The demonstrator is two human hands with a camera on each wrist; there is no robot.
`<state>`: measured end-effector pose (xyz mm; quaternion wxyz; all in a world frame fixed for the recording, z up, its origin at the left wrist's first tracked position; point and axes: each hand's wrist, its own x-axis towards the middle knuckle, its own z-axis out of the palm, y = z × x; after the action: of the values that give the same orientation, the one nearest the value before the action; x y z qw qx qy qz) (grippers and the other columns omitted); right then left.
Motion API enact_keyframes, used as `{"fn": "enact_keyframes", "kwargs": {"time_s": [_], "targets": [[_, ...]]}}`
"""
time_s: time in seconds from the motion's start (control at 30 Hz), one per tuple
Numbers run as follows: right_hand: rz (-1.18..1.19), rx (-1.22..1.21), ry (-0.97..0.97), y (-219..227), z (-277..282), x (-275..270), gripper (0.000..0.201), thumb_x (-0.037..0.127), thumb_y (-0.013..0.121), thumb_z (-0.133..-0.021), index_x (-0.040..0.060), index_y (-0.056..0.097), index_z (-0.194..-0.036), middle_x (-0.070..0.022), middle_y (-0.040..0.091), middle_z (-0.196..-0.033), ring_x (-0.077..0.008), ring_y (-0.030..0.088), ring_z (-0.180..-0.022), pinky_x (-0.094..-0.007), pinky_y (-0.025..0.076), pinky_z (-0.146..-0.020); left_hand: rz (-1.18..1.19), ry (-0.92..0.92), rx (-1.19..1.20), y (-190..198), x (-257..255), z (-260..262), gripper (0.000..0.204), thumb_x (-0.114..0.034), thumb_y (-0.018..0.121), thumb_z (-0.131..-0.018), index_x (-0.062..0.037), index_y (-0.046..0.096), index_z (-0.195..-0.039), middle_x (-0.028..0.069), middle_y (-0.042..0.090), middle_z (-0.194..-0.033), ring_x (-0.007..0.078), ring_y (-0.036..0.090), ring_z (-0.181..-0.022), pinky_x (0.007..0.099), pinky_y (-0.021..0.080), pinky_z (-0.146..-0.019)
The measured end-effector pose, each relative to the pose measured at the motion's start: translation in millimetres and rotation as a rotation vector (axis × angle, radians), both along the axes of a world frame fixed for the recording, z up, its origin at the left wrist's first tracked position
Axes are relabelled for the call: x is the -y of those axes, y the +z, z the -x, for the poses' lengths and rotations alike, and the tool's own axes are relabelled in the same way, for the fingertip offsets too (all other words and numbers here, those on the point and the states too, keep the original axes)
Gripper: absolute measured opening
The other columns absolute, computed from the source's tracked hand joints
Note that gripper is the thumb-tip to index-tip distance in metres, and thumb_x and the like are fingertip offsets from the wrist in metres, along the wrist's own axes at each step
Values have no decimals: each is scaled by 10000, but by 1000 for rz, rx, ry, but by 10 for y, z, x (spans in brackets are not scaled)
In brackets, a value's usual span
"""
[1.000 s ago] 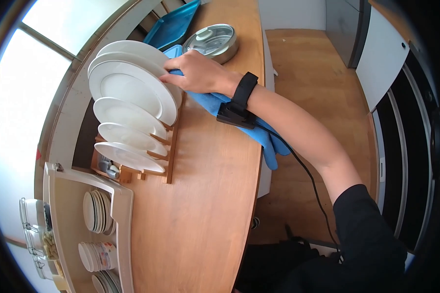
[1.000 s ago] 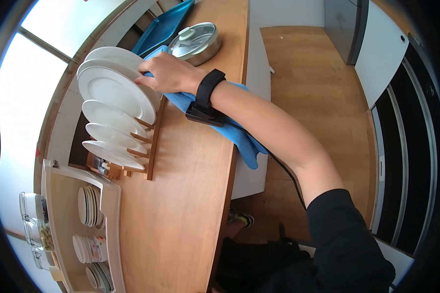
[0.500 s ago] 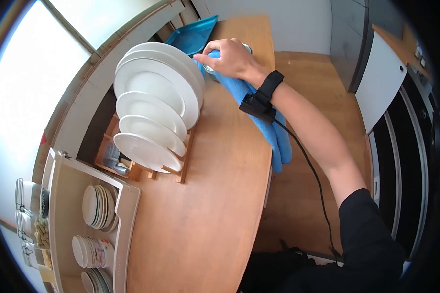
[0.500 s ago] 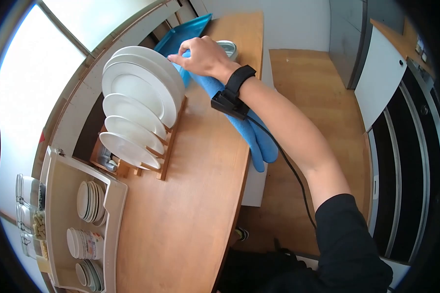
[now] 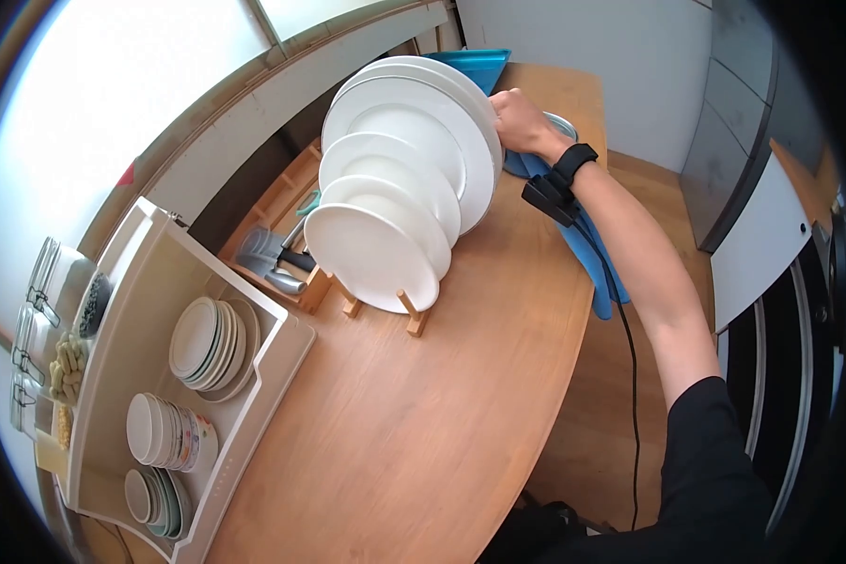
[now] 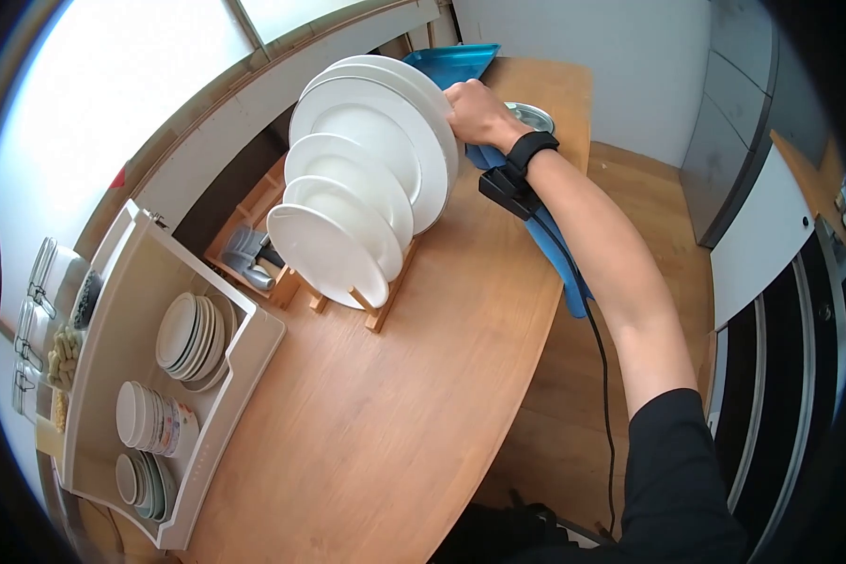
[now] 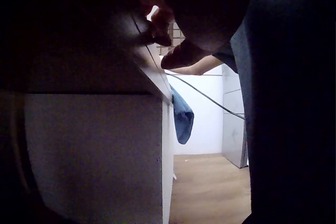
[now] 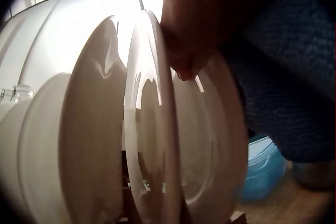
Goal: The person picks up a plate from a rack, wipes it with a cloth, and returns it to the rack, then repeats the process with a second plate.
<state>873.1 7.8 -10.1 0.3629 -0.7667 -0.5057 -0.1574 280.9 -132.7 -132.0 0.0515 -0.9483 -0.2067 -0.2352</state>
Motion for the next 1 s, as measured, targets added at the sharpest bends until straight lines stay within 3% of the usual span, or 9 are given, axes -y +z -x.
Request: {"fn": "enact_keyframes", "kwargs": {"time_s": [0.2,0.3,0.4,0.53,0.73,0.8,0.87,1.0], "targets": [[-160,192,43,17,49,60,385,377,628,-932,9,735,-897,-241,697,-861,-444,676,-804,-443,552,-724,21,-24,-5,70,4,21,190,-119,762,-846,-93,584,-783,107,518,-746,265,527,-636,384,435,-591],[-164,58,42,193,122,297,415,400,662,-939,-3,743,-882,-239,699,-791,-400,697,-739,-434,545,-683,-46,-54,39,20,-2,24,199,-128,752,-857,-96,573,-776,104,515,-753,262,523,-649,381,436,-601],[-151,2,-40,211,135,632,405,374,708,-927,-25,753,-873,-228,705,-745,-311,694,-647,-402,533,-641,-45,-108,24,-6,-1,53,202,-127,736,-870,-97,560,-773,106,490,-751,268,508,-648,387,432,-601],[-234,-24,-62,247,221,1186,432,382,707,-925,-40,739,-844,-221,698,-714,-291,691,-633,-397,531,-634,-12,-180,55,-12,-25,93,186,-138,733,-874,-88,567,-806,118,500,-790,279,519,-686,391,438,-621],[-219,28,-268,270,208,2010,487,385,703,-931,-81,715,-793,-217,693,-674,-256,694,-579,-388,528,-573,90,-205,32,47,15,168,157,-153,717,-887,-63,590,-871,149,548,-919,318,554,-823,398,465,-695],[-248,-78,-313,286,455,2336,469,363,696,-946,-81,731,-798,-182,712,-670,-207,703,-578,-340,542,-548,221,-219,46,91,26,200,158,-133,724,-883,-49,593,-910,156,549,-928,337,563,-859,409,484,-730],[-287,-220,-201,228,708,2676,416,323,689,-958,-79,744,-867,-149,733,-710,-174,715,-610,-281,556,-553,361,-260,82,196,3,231,169,-122,732,-880,-40,595,-934,162,557,-942,344,570,-866,409,493,-742],[-355,-644,-107,53,1486,3126,365,250,689,-968,-113,722,-975,-157,753,-816,-172,718,-619,-245,557,-552,662,-342,178,416,12,283,213,-98,763,-867,-22,596,-975,181,588,-981,356,590,-867,407,508,-753]]}}
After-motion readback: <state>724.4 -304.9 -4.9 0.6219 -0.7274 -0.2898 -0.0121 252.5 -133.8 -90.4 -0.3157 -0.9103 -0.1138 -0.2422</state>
